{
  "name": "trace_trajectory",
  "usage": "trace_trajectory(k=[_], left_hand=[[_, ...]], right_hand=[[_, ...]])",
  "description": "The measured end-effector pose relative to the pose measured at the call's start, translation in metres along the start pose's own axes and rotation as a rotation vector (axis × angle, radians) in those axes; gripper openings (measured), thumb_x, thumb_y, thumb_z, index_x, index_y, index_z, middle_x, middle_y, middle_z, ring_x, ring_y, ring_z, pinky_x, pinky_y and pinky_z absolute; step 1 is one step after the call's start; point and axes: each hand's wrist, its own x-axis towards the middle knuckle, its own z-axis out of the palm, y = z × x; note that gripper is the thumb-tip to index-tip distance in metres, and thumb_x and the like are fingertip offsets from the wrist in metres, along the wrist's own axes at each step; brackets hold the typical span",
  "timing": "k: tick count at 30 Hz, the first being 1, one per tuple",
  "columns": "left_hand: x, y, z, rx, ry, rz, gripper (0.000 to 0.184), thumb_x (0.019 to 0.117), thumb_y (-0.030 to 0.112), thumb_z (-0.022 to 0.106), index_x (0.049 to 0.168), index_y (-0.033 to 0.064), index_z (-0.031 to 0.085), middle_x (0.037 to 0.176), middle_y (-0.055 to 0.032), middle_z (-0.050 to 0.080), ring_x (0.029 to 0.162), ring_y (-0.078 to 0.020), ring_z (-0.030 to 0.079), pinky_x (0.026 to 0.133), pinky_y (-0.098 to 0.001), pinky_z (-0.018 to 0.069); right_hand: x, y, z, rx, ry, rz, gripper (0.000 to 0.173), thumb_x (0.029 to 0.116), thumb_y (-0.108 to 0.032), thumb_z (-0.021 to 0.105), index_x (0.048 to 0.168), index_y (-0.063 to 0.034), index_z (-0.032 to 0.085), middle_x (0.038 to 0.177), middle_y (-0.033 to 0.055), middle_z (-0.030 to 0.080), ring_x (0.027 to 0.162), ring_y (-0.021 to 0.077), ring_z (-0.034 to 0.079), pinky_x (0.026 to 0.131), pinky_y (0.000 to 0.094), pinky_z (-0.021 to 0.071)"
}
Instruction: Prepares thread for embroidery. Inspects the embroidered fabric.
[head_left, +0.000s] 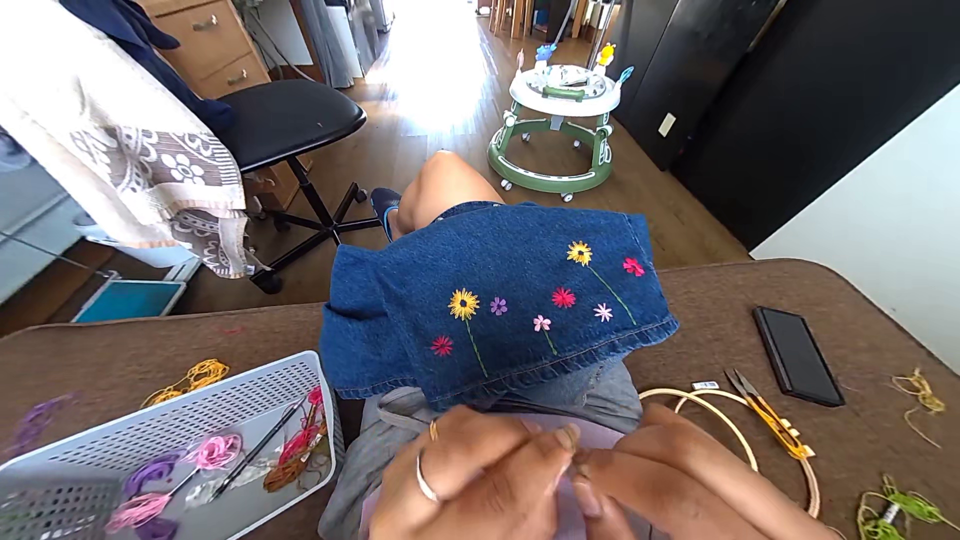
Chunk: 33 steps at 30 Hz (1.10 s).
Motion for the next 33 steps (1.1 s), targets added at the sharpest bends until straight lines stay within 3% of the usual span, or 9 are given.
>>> trace_trajectory(k=[3,6,20,29,33], left_hand=[[-0.003,0.001,-0.004,0.249,-0.055,0.223,0.012,0.0950,0.009,0.071,0.106,0.0045,0.073,0.098,-0.0060,0.068,0.091,-0.0129,0.064,0.086,-0.0194,0.0528],[-0.005,0.000,-0.008,0.344,-0.043,0.302,0.011,0.0938,0.009,0.073,0.104,0.0045,0.074,0.096,-0.0064,0.070,0.089,-0.0151,0.064,0.085,-0.0209,0.0520],[-0.006,0.005,-0.021,0.219,-0.078,0.328,0.010,0.0919,0.008,0.075,0.099,0.0029,0.071,0.087,-0.0072,0.065,0.081,-0.0171,0.061,0.081,-0.0241,0.0523],[-0.006,0.004,-0.020,0.226,-0.055,0.293,0.009,0.0917,0.010,0.076,0.097,0.0052,0.070,0.091,-0.0060,0.067,0.086,-0.0152,0.064,0.082,-0.0227,0.0536],[-0.006,0.007,-0.024,0.186,-0.024,0.197,0.020,0.0902,0.013,0.078,0.106,0.0074,0.066,0.100,-0.0036,0.066,0.096,-0.0124,0.065,0.088,-0.0226,0.0549]], right_hand=[[0.000,0.001,0.001,-0.038,0.008,-0.025,0.009,0.0955,-0.013,0.062,0.089,-0.0064,0.063,0.078,0.0046,0.054,0.074,0.0117,0.051,0.067,0.0174,0.0414],[-0.001,0.001,0.003,-0.071,0.017,-0.072,0.011,0.0964,-0.015,0.060,0.090,-0.0072,0.064,0.078,0.0039,0.053,0.074,0.0122,0.049,0.066,0.0177,0.0397],[-0.001,-0.002,-0.007,0.014,-0.029,-0.128,0.010,0.0948,-0.013,0.064,0.090,-0.0048,0.067,0.075,0.0048,0.050,0.072,0.0145,0.047,0.067,0.0201,0.0389],[-0.006,0.007,-0.013,-0.036,-0.015,-0.137,0.011,0.0927,-0.018,0.071,0.097,-0.0089,0.076,0.064,0.0007,0.039,0.062,0.0121,0.037,0.060,0.0221,0.0293],[-0.006,0.009,-0.015,0.022,-0.021,-0.106,0.014,0.0936,-0.021,0.072,0.102,-0.0117,0.078,0.062,0.0004,0.038,0.061,0.0109,0.036,0.059,0.0218,0.0287]])
